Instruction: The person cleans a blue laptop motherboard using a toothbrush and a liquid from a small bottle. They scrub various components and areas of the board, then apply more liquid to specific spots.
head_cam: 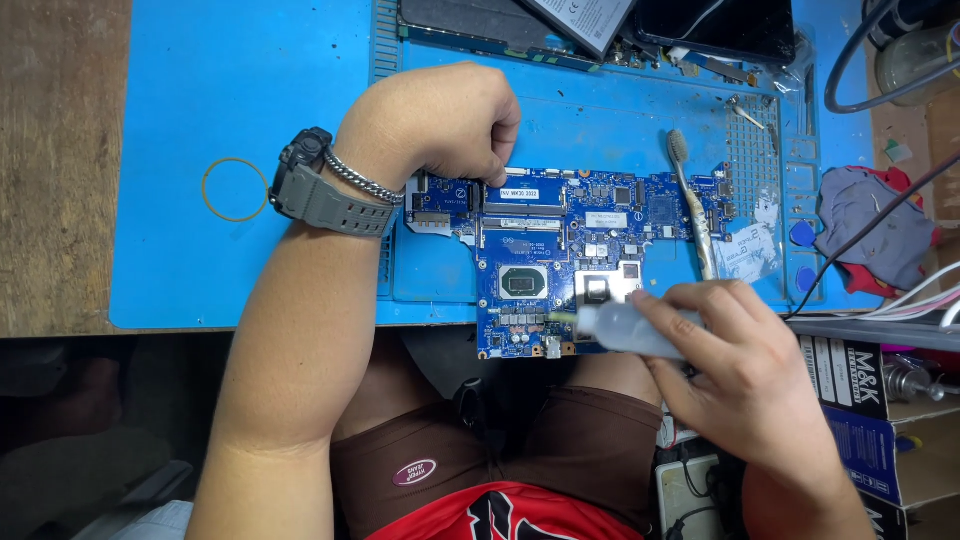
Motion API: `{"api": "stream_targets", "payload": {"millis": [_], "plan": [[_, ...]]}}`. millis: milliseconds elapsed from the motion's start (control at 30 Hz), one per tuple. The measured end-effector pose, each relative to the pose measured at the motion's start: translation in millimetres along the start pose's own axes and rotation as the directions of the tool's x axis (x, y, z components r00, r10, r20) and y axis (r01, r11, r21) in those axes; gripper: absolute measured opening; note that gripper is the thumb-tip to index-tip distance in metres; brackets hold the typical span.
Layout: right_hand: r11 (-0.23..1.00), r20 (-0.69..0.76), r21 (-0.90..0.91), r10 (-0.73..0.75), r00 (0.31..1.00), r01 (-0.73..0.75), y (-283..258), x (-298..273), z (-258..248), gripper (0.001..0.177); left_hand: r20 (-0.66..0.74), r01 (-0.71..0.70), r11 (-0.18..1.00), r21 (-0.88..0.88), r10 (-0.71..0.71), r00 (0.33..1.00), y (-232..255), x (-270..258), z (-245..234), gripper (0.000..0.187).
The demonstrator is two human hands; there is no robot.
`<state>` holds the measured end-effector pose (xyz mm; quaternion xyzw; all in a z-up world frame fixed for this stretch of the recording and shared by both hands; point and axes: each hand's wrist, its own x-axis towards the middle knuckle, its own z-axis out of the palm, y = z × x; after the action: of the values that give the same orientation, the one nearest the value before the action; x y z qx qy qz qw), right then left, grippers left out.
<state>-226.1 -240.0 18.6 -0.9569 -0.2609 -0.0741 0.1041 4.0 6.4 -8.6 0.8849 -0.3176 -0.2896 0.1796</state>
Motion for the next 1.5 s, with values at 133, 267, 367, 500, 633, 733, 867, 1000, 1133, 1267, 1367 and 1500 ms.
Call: {"api": "stream_targets", "payload": {"millis": [133,267,367,500,633,733,867,1000,1133,1267,1367,1500], "plan": [[1.000,0.049,0.006,0.006,0.999,-0.007,1,-3,-6,0.040,-0.005,0.002,1.000,0.000,-0.002,1.000,1,-1,0,0.009],[1.000,0.035,0.005,0.030,0.999,-0.030,8,-11,-4,0.039,0.003,0.015,1.000,-0.005,-0.015,1.000,4,-5,-2,0.007],[0.999,0.020,-0.005,0.043,0.999,-0.043,8,-12,-8,0.039,0.006,0.023,1.000,0.004,-0.023,1.000,4,-4,-2,0.006],[0.998,0.055,0.053,0.025,0.998,-0.028,9,-15,-11,0.038,-0.004,0.024,1.000,0.009,-0.024,1.000,5,-6,-3,0.009],[0.995,-0.027,-0.058,0.082,0.996,-0.084,16,-19,-10,0.041,0.004,0.037,0.999,0.022,-0.037,0.999,6,-5,-3,0.010],[0.998,0.030,0.053,0.032,0.999,-0.034,14,-18,-13,0.039,0.007,0.043,0.999,0.015,-0.043,0.999,5,-5,-3,0.008],[0.998,0.010,0.019,0.055,0.998,-0.055,16,-20,-13,0.040,0.005,0.037,0.999,0.014,-0.038,0.999,5,-5,-2,0.008],[0.995,0.012,-0.021,0.099,0.995,-0.098,17,-26,-14,0.041,0.001,0.036,0.999,0.015,-0.036,0.999,5,-4,-2,0.009],[0.993,0.013,-0.039,0.116,0.993,-0.116,18,-29,-15,0.041,0.005,0.041,0.999,0.020,-0.041,0.999,5,-4,-2,0.009],[0.995,0.076,-0.002,0.097,0.992,-0.098,19,-35,-15,0.044,0.003,0.034,0.999,0.023,-0.034,0.999,5,-4,-2,0.009],[0.993,0.057,-0.010,0.115,0.992,-0.114,18,-36,-16,0.045,0.005,0.036,0.999,0.016,-0.036,0.999,6,-4,-2,0.009],[0.995,0.082,0.040,0.092,0.992,-0.095,18,-40,-15,0.045,0.007,0.049,0.999,0.024,-0.049,0.999,5,-2,-1,0.009]]}}
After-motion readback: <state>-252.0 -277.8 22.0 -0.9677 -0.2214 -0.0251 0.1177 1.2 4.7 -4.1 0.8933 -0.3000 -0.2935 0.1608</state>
